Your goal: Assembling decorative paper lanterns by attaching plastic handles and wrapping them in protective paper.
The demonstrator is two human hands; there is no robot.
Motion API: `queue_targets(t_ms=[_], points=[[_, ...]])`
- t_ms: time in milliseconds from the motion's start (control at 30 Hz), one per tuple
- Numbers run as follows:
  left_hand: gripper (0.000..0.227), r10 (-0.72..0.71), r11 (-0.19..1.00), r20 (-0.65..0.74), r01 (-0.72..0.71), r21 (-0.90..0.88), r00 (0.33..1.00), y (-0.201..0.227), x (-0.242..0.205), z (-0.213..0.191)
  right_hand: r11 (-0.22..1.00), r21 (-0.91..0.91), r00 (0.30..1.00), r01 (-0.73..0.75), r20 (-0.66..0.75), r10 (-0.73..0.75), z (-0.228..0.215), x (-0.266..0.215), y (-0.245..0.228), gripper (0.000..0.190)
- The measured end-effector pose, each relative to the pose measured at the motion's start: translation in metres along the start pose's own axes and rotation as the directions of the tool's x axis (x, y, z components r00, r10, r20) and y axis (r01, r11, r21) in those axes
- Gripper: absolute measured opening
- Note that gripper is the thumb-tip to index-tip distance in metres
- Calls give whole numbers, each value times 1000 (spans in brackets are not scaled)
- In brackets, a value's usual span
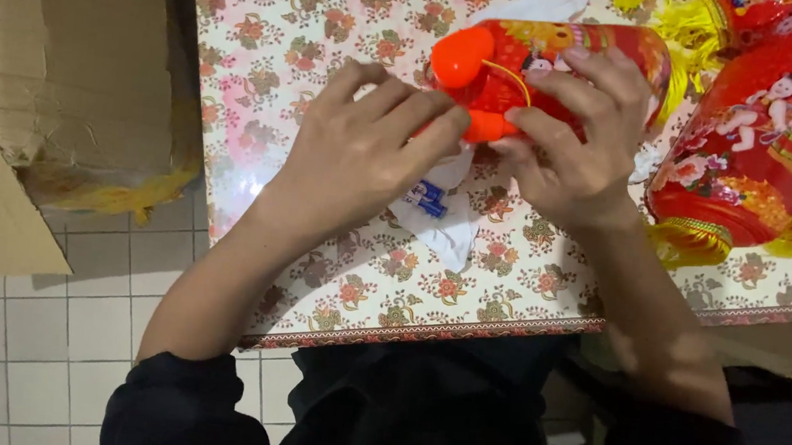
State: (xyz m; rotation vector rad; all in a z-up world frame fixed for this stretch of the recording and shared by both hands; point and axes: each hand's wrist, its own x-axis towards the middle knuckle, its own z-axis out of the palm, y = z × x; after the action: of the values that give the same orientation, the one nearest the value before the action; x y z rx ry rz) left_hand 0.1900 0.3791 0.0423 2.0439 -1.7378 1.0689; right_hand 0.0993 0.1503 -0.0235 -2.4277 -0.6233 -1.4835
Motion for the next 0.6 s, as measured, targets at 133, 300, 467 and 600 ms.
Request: queue_targets(t_ms=[133, 300, 467, 600], points=[[18, 18, 999, -21, -19, -44, 1000, -1, -4, 8, 997, 61, 995, -43, 91, 37, -4, 3, -5, 37], [15, -89, 984, 20, 91, -153, 996, -9, -9, 19, 997, -41, 982, -71, 172, 77, -8, -5, 0, 57], [24, -270, 718, 414, 468, -516, 870, -22, -11, 10, 852, -521, 893, 52, 406, 194, -13, -12, 2, 49], [31, -186, 790, 364, 359, -497, 913, -18, -17, 24, 814, -578, 942, 51, 299, 153, 1, -19, 6, 22]])
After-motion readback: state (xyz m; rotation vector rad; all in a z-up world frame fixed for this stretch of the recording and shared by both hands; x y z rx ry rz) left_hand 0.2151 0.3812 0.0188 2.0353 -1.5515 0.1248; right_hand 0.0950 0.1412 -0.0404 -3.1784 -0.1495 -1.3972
